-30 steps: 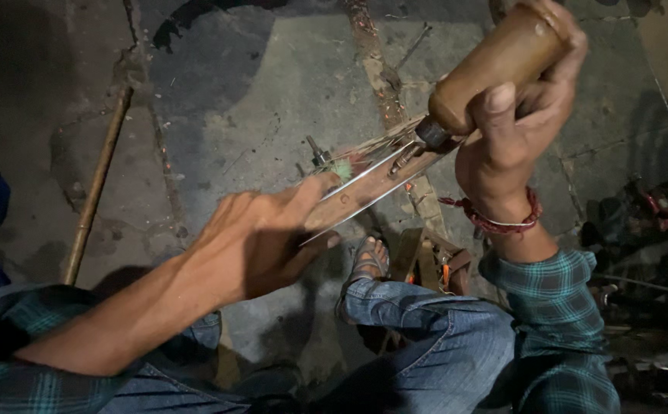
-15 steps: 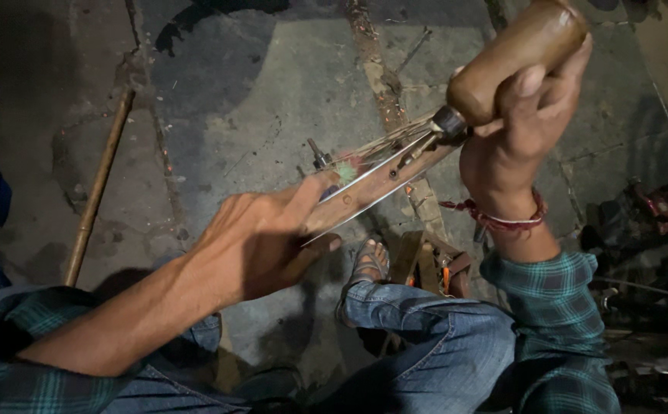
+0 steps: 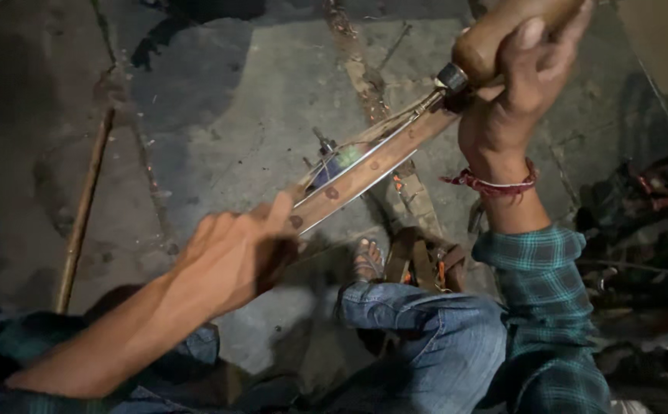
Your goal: The person sits on the floor and works on a bicycle wheel. They use a brush to clean the rim and then apply a liquid from a bottle onto the rim, spreading it along the surface.
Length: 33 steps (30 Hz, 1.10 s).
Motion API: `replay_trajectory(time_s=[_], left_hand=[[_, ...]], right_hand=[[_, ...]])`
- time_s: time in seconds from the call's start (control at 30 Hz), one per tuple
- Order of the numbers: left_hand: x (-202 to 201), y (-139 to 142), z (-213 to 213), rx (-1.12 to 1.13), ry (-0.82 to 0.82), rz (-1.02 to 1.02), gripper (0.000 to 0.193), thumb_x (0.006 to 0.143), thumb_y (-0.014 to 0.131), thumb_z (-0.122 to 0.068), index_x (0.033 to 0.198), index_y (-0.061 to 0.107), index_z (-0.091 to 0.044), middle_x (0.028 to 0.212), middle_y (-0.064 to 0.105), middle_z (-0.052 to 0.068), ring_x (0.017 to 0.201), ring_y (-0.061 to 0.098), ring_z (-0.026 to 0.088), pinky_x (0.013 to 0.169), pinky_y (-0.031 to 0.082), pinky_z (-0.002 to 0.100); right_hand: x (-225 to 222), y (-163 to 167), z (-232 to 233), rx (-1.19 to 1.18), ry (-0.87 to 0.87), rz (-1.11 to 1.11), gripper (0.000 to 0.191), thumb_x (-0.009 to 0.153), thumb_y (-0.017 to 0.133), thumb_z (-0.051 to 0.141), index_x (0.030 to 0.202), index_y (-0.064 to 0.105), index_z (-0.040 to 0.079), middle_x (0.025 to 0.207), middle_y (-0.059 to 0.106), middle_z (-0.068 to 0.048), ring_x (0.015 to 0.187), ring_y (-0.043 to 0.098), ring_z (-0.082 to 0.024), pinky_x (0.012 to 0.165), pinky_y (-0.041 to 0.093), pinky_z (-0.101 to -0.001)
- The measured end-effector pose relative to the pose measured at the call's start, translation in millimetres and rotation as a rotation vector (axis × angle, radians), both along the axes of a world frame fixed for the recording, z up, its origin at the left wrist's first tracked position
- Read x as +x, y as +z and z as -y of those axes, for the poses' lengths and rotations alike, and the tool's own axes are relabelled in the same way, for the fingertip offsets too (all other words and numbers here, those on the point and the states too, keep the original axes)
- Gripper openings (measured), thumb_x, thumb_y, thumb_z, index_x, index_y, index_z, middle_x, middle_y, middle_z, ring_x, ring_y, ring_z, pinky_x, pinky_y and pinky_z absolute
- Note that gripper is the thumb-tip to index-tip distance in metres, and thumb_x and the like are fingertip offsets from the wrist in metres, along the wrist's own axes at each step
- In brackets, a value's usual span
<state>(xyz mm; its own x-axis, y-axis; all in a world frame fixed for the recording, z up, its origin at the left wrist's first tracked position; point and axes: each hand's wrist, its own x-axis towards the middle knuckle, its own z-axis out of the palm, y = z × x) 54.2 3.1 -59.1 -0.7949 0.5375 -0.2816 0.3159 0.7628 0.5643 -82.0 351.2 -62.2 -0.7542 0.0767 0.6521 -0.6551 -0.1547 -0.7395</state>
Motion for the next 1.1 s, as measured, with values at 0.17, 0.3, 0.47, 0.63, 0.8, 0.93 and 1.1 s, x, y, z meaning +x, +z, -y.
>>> replay_trajectory(time_s=[0.17, 0.3, 0.47, 0.63, 0.8, 0.93, 1.1], left_hand=[[4.4, 1.3, -0.3, 0.106, 0.073, -0.042, 0.06, 0.093, 0.058, -0.027, 0.148, 0.039, -0.011, 0.078, 0.07, 0.027, 0.065, 0.068, 0.049, 0.063, 0.052, 0.059], [4.1, 0.3, 0.6, 0.03, 0.071, -0.047, 0.063, 0.091, 0.061, -0.028, 0.148, 0.038, -0.013, 0.08, 0.07, 0.026, 0.067, 0.068, 0.049, 0.065, 0.052, 0.059], [2.9, -2.1, 2.6, -0.015, 0.046, -0.108, 0.069, 0.086, 0.06, -0.017, 0.15, 0.034, -0.013, 0.076, 0.07, 0.025, 0.068, 0.068, 0.048, 0.065, 0.053, 0.057], [3.5, -2.3, 2.1, -0.015, 0.074, -0.079, 0.064, 0.089, 0.061, -0.022, 0.148, 0.036, -0.014, 0.074, 0.07, 0.025, 0.068, 0.068, 0.048, 0.065, 0.052, 0.059], [2.5, -1.5, 2.0, 0.015, 0.049, -0.124, 0.063, 0.086, 0.064, -0.021, 0.142, 0.039, -0.01, 0.076, 0.069, 0.024, 0.063, 0.067, 0.048, 0.062, 0.053, 0.058], [0.9, 0.4, 1.4, -0.025, 0.048, -0.057, 0.068, 0.085, 0.063, -0.018, 0.147, 0.036, -0.012, 0.078, 0.069, 0.023, 0.061, 0.069, 0.043, 0.059, 0.056, 0.054], [1.2, 0.7, 1.9, -0.049, 0.054, -0.019, 0.07, 0.087, 0.062, -0.019, 0.151, 0.032, -0.013, 0.078, 0.07, 0.023, 0.061, 0.069, 0.042, 0.06, 0.056, 0.054]], right_hand=[[6.6, 10.7, 7.5, -0.026, 0.062, 0.085, 0.076, 0.108, 0.077, 0.035, 0.161, 0.031, 0.006, 0.102, 0.058, -0.006, 0.087, 0.059, -0.016, 0.08, 0.053, -0.0342], [9.7, 18.4, 20.5, 0.037, 0.084, 0.054, 0.075, 0.105, 0.079, 0.035, 0.158, 0.034, 0.007, 0.11, 0.064, -0.006, 0.089, 0.063, -0.015, 0.081, 0.055, -0.0321], [13.6, 22.6, 26.7, 0.075, 0.067, 0.046, 0.075, 0.104, 0.081, 0.032, 0.156, 0.034, 0.006, 0.111, 0.064, -0.006, 0.092, 0.065, -0.014, 0.082, 0.055, -0.0299], [15.0, 23.2, 28.1, 0.118, 0.031, 0.03, 0.074, 0.104, 0.081, 0.028, 0.158, 0.034, 0.007, 0.107, 0.065, -0.006, 0.085, 0.064, -0.012, 0.077, 0.056, -0.0272], [15.6, 23.0, 29.5, 0.066, 0.053, 0.063, 0.072, 0.102, 0.079, 0.028, 0.154, 0.035, 0.005, 0.108, 0.065, -0.007, 0.085, 0.065, -0.012, 0.079, 0.057, -0.0278], [14.9, 22.3, 28.9, 0.126, 0.053, 0.034, 0.072, 0.105, 0.08, 0.029, 0.156, 0.034, 0.006, 0.109, 0.065, -0.006, 0.089, 0.067, -0.013, 0.081, 0.058, -0.0286], [13.3, 22.0, 25.8, 0.134, 0.092, 0.033, 0.073, 0.106, 0.08, 0.03, 0.157, 0.034, 0.007, 0.109, 0.064, -0.007, 0.091, 0.068, -0.014, 0.082, 0.059, -0.03]])
